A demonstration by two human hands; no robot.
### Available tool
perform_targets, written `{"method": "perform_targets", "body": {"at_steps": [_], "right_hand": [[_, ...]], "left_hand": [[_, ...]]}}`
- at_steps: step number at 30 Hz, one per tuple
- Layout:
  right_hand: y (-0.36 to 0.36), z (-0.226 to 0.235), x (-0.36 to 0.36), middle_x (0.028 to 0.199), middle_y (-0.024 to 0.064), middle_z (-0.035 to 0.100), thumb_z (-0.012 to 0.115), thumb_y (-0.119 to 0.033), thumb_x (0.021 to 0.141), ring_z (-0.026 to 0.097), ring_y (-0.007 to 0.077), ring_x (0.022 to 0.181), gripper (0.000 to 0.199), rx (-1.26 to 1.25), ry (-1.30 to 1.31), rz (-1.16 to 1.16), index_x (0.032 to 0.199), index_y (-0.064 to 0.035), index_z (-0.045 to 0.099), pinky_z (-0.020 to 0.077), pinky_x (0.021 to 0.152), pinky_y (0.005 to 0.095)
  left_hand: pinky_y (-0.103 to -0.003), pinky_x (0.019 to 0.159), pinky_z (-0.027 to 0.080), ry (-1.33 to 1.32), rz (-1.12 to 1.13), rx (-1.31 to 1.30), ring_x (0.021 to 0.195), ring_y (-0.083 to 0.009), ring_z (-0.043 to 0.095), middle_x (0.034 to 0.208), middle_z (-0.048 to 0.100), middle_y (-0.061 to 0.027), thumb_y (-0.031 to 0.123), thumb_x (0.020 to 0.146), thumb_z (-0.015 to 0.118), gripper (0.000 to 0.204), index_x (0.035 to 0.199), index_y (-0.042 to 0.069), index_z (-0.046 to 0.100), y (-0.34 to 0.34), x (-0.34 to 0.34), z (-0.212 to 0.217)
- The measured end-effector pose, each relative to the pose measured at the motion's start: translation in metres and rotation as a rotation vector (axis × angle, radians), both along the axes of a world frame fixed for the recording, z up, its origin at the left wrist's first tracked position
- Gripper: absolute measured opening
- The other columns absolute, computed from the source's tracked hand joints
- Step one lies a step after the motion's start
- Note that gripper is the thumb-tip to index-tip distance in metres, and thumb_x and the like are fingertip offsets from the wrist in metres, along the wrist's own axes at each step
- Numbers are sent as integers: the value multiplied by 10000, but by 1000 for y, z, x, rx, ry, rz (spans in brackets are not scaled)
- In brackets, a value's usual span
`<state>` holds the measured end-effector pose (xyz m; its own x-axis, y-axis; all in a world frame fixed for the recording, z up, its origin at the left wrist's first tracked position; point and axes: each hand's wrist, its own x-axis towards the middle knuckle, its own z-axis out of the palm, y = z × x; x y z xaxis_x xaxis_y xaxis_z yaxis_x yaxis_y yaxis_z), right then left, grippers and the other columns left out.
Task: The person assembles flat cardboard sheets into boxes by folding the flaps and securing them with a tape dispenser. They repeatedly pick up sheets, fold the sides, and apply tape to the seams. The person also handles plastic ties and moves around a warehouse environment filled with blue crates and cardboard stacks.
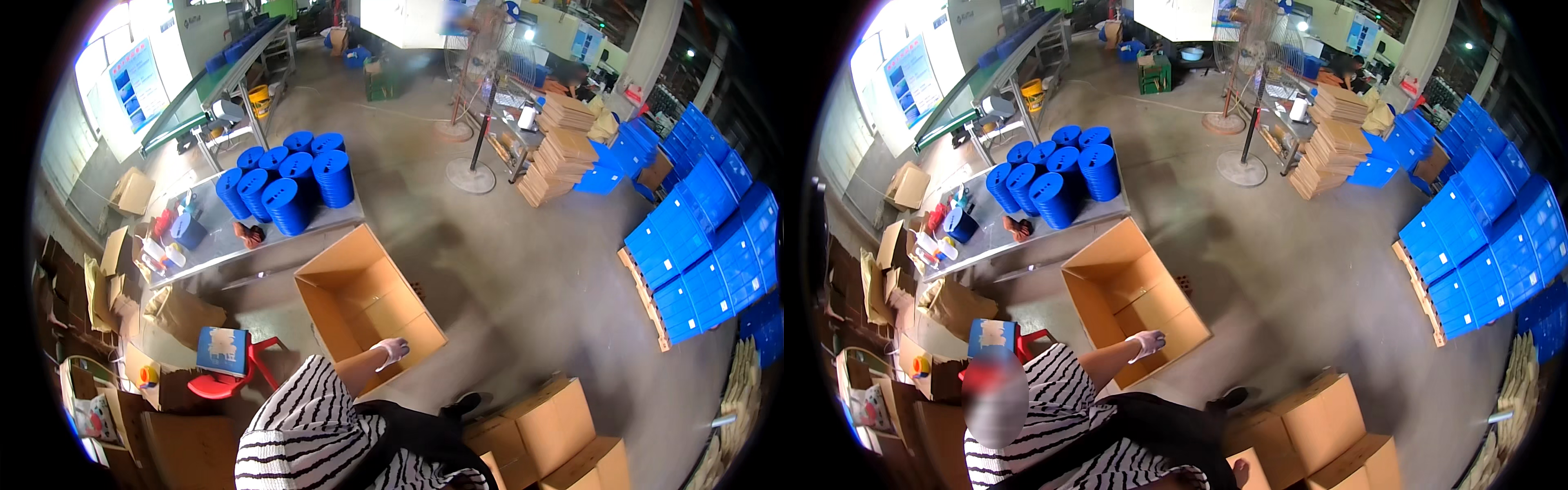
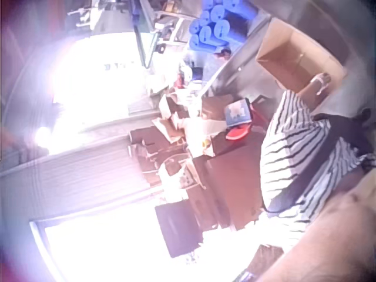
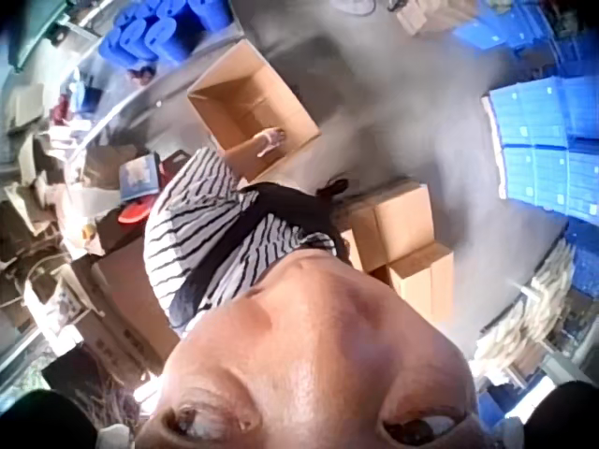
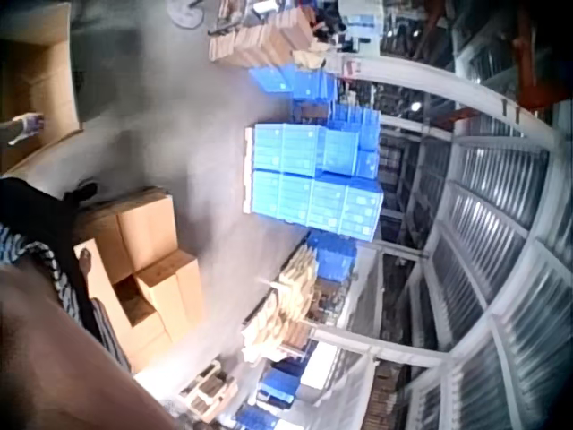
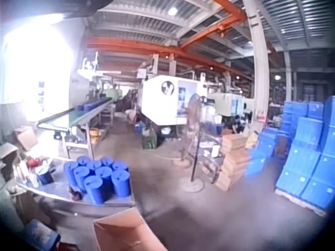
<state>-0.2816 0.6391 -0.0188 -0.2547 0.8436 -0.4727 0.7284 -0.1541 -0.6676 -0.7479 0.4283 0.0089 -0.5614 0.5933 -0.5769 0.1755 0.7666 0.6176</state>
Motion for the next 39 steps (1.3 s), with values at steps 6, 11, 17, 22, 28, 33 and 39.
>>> {"method": "perform_targets", "body": {"at_steps": [6, 11, 17, 22, 28, 33, 39], "right_hand": [[189, 2, 22, 762, 92, 552, 505, -398, 904, 565, 243, 753, 300, -182, -140, 34, 975, -111, 559, 471, 664, 383], [336, 27, 37, 783, 71, 550, 526, -383, 902, 562, 203, 782, 275, -355, -200, 99, 1014, -133, 547, 463, 661, 347], [542, 35, 18, 808, 46, 547, 550, -366, 901, 560, 154, 816, 263, -403, -183, -82, 1062, -159, 533, 454, 658, 304], [670, 39, -136, 976, 28, 587, 570, -322, 918, 551, 167, 860, 362, -390, 252, -98, 1231, -149, 510, 455, 759, 332], [786, 40, -182, 1026, 63, 639, 566, -302, 934, 601, 173, 921, 361, -131, -110, 460, 1253, -135, 536, 472, 796, 310], [877, -37, -55, 1006, 58, 624, 496, -310, 961, 632, 245, 894, 285, -622, 408, -422, 1162, -120, 560, 529, 744, 366], [952, -15, -84, 927, 87, 624, 461, -336, 935, 602, 266, 813, 278, -435, -330, -58, 1040, -111, 587, 507, 717, 383]], "left_hand": [[-375, 872, 475, -22, -17, -63, 975, -271, 630, 1052, 665, -112, 365, 869, 495, 475, 1289, 145, 527, 184, 10, 27], [-340, 751, 491, -306, -212, -436, 795, -215, 620, 922, 673, -85, 358, 857, 511, 381, 1119, 124, 659, 193, 46, -57], [-366, 713, 486, -335, 356, -238, 822, -220, 592, 930, 641, -65, 318, 863, 516, 366, 1169, 140, 607, 298, 50, 11], [-400, 722, 509, 318, -428, -419, 825, -292, 641, 822, 663, -115, 157, 810, 596, 244, 1034, 78, 654, 276, 37, -32], [-385, 917, 447, -201, -676, -665, 1085, -300, 575, 1172, 611, -130, 270, 888, 489, 345, 1172, 136, 632, 450, -74, -93], [-301, 1040, 369, 898, -1429, -312, 1283, -247, 430, 1307, 512, -119, 265, 793, 619, 597, 1324, 34, 475, 831, -196, -52], [-375, 981, 406, -134, -42, 280, 1184, -282, 521, 1297, 549, -143, 347, 933, 497, 481, 1352, 119, 440, 1201, -308, 70]]}}
